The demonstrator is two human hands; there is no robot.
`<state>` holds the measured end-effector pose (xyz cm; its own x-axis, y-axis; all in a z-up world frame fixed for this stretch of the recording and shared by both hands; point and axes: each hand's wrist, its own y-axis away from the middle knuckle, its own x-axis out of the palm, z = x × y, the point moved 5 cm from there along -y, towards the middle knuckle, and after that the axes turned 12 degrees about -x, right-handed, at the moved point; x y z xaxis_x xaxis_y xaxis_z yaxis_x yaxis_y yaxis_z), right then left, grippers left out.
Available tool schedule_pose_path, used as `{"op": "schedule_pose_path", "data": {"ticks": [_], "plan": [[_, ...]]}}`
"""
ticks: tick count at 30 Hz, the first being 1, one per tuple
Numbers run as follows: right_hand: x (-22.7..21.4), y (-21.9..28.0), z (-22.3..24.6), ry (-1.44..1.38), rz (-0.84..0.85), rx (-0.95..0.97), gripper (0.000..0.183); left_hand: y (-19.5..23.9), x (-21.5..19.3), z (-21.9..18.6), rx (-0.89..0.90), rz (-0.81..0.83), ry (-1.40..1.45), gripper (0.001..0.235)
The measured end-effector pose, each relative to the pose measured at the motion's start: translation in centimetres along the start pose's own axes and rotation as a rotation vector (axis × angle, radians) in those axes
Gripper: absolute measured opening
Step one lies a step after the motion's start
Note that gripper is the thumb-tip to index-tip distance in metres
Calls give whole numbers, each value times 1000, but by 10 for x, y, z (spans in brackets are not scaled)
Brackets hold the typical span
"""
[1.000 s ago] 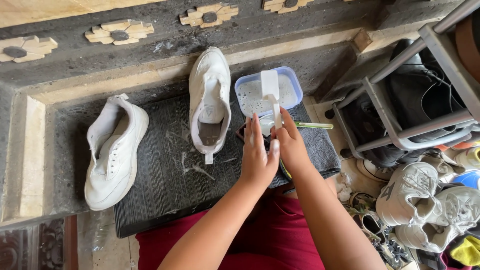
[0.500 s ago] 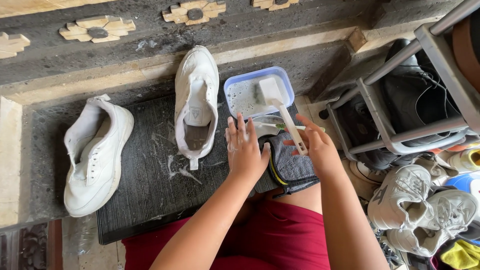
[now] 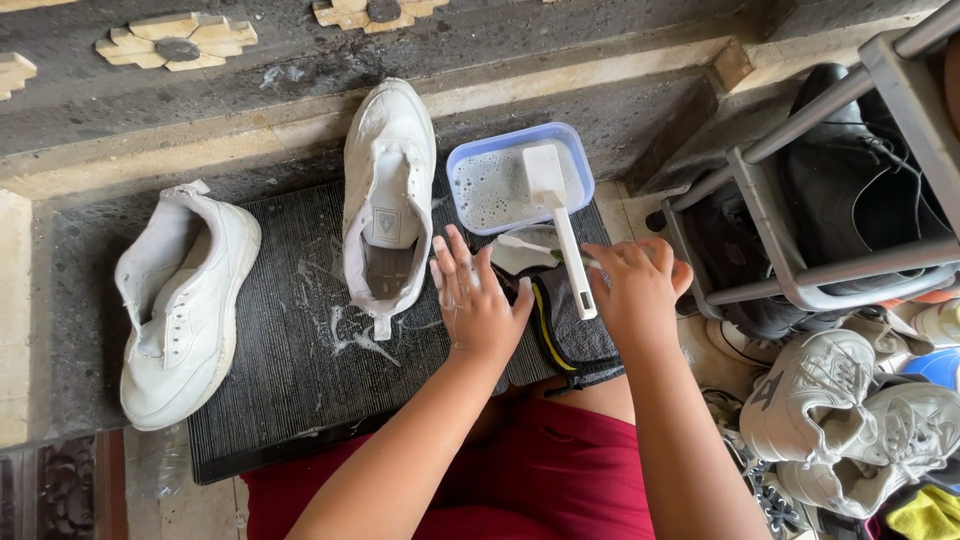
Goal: The person cleans a white shoe by scrubbing the upper, sides, and sole with a brush dipped in soapy water, then uses a smaller brush for detailed areas and a cloth to wipe away foam.
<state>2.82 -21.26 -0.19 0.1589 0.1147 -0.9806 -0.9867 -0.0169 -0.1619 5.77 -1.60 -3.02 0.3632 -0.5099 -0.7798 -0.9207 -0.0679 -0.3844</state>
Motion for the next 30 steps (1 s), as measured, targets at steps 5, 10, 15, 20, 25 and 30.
{"op": "schedule_pose_path", "data": {"ticks": [5, 10, 15, 20, 25, 30], "plan": [[9, 6, -7, -72, 68, -97, 22, -4, -9, -2, -58, 13, 41, 69], [-11, 2, 5, -171, 221, -92, 26, -4, -2, 1, -111, 108, 73, 69], [-42, -9, 31, -323, 270, 25, 32, -3, 2, 3, -108, 132, 16, 64], [-35, -8, 18, -339, 305, 158, 34, -2, 5, 5, -114, 143, 32, 58], [-50, -2, 22, -226, 371, 173, 36, -1, 12, 6, -131, 134, 35, 59], [-45, -7, 31, -241, 395, 156, 38, -3, 8, 5, -126, 131, 41, 60]]}}
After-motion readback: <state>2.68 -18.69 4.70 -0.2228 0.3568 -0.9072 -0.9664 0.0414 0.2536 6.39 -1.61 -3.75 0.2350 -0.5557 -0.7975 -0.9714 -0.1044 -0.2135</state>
